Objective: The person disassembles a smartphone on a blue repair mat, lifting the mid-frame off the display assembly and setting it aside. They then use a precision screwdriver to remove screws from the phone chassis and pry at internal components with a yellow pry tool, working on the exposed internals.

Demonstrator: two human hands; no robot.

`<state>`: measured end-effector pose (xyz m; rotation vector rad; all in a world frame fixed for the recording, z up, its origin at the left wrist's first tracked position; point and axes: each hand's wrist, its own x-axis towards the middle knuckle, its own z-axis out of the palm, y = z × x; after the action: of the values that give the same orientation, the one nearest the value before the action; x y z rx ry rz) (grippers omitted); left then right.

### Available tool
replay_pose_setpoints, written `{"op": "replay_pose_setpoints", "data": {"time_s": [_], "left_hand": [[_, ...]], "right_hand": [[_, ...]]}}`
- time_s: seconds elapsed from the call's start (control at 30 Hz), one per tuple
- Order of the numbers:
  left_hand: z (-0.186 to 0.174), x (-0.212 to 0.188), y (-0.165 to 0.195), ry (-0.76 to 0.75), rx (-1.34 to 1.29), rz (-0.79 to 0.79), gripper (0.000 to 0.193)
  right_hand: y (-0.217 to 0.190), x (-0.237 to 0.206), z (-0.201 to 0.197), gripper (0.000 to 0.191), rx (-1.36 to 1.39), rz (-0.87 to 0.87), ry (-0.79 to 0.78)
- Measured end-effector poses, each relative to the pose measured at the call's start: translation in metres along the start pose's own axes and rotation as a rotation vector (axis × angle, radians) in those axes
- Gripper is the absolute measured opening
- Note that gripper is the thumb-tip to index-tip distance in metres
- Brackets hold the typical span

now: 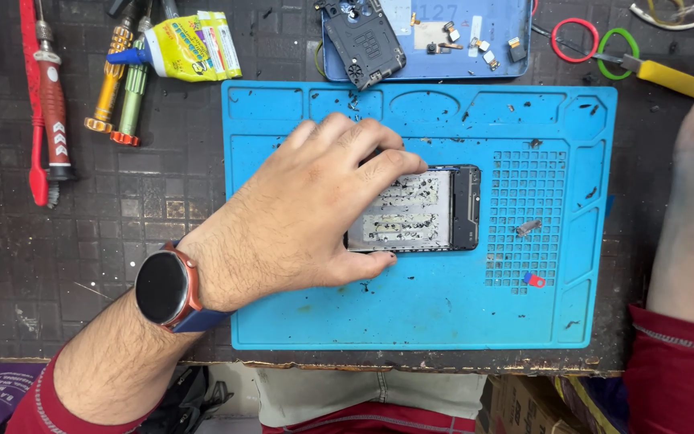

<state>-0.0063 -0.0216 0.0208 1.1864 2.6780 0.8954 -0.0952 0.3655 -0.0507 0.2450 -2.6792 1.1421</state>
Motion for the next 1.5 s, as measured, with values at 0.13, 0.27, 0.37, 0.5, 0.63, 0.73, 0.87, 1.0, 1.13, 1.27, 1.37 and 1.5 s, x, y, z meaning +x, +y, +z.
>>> {"op": "replay_pose_setpoints", "data": {"time_s": [0.13,0.27,0.37,0.5,0.63,0.73,0.87,1.0,1.13,1.27,1.37,1.5], "left_hand": [[0.0,-0.001,-0.001,-0.006,0.001,0.0,0.077],[0.0,-0.001,-0.001,-0.001,0.005,0.0,0.078],[-0.001,-0.001,-0.002,0.017,0.011,0.003,0.078],[-0.001,0.0,-0.001,-0.002,0.001,-0.014,0.079],[-0.001,0.001,-0.001,-0.019,0.011,-0.02,0.079],[-0.002,0.001,-0.001,-0.026,0.009,-0.02,0.079],[-0.002,0.002,-0.001,-0.029,0.01,-0.023,0.079],[-0.002,0.002,0.0,-0.029,0.013,-0.024,0.079],[-0.002,0.002,-0.001,-0.026,0.001,-0.019,0.079],[-0.003,0.001,-0.001,-0.028,-0.008,-0.024,0.079],[-0.003,0.003,0.0,-0.034,-0.022,-0.029,0.077],[-0.004,0.004,0.0,-0.031,-0.021,-0.037,0.075]], "right_hand": [[-0.069,-0.035,0.0,0.026,0.355,-0.117,-0.177],[-0.126,-0.051,0.009,0.022,0.502,-0.081,-0.245],[-0.147,-0.051,0.014,0.049,0.461,-0.223,-0.277],[-0.156,-0.051,0.014,0.057,0.349,-0.305,-0.264],[-0.159,-0.051,0.012,0.054,0.301,-0.285,-0.267],[-0.161,-0.05,0.012,0.053,0.311,-0.264,-0.266],[-0.161,-0.048,0.014,0.054,0.34,-0.275,-0.272],[-0.158,-0.046,0.015,0.053,0.329,-0.294,-0.275],[-0.159,-0.047,0.013,0.053,0.308,-0.283,-0.291],[-0.162,-0.045,0.011,0.048,0.337,-0.261,-0.308],[-0.158,-0.034,0.004,0.045,0.332,-0.403,-0.374],[-0.154,-0.028,-0.003,0.041,0.348,-0.424,-0.434]]}}
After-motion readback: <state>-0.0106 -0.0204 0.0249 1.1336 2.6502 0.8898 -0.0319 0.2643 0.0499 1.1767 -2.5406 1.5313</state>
